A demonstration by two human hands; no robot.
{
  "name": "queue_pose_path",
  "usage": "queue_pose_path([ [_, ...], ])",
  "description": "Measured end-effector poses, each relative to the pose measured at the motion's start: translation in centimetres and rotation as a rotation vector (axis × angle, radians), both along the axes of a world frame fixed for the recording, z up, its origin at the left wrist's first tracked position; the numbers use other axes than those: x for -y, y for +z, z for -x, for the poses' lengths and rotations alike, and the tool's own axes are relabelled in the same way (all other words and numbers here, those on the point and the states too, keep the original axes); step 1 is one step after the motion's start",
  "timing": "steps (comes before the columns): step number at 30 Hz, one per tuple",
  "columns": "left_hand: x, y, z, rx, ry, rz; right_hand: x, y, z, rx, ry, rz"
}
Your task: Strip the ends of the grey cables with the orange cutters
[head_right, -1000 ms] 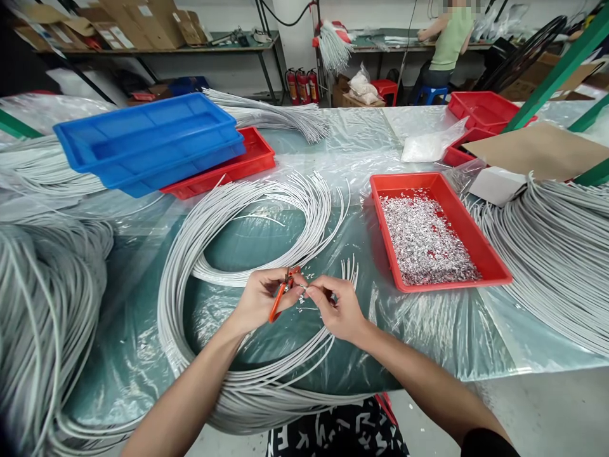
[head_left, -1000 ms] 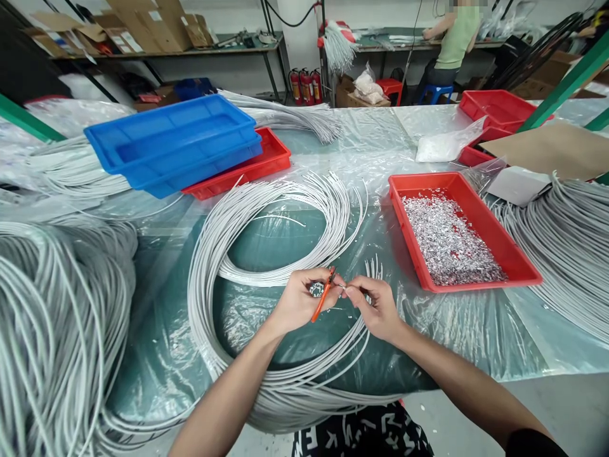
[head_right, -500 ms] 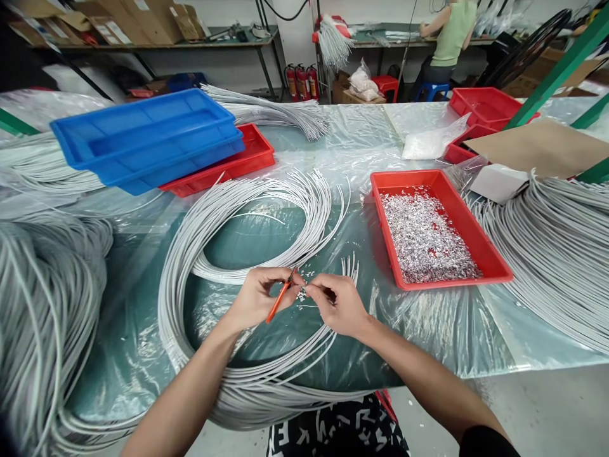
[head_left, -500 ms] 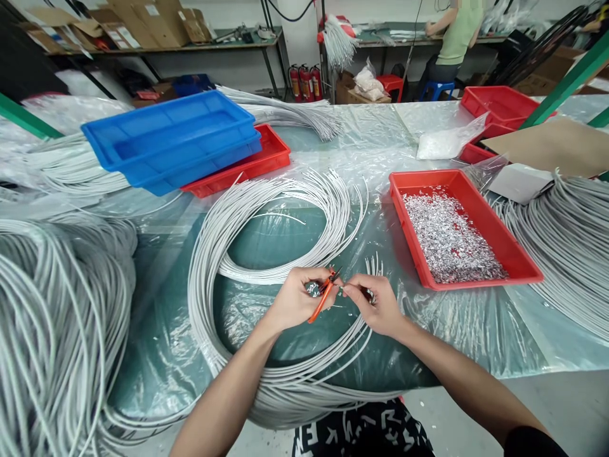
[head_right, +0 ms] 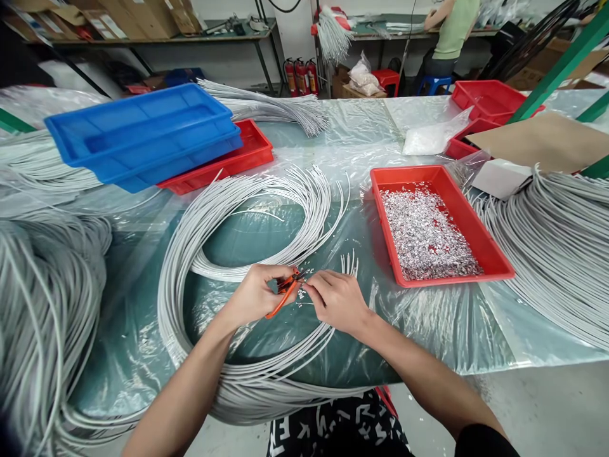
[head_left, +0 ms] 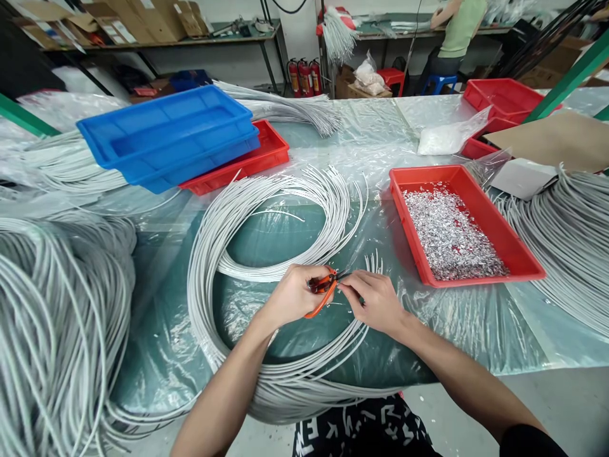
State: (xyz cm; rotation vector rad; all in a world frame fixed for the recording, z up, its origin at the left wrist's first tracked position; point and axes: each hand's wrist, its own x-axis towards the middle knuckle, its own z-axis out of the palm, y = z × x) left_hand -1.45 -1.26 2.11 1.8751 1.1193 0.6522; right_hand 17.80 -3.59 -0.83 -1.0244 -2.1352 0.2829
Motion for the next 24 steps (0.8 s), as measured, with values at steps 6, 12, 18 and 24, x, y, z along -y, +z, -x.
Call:
queue_pose_path([
  [6,0.2,0.0,0.0,0.000,0.023,0.007,0.1,-0.2,0.2,0.098,-0.025,-0.125],
  [12,0.3,0.4,-0.3,0.066,0.064,0.074,0.2,-0.1,0.3,0.116,-0.027,-0.193],
  [18,0.1,1.0,-0.4,0.206,0.050,0.266,0.1,0.0,0.1,0.003,-0.001,-0.128],
  [24,0.2,1.5,-0.6,0.209,0.067,0.212,0.1,0.2,0.1,-0.215,0.037,0.108],
])
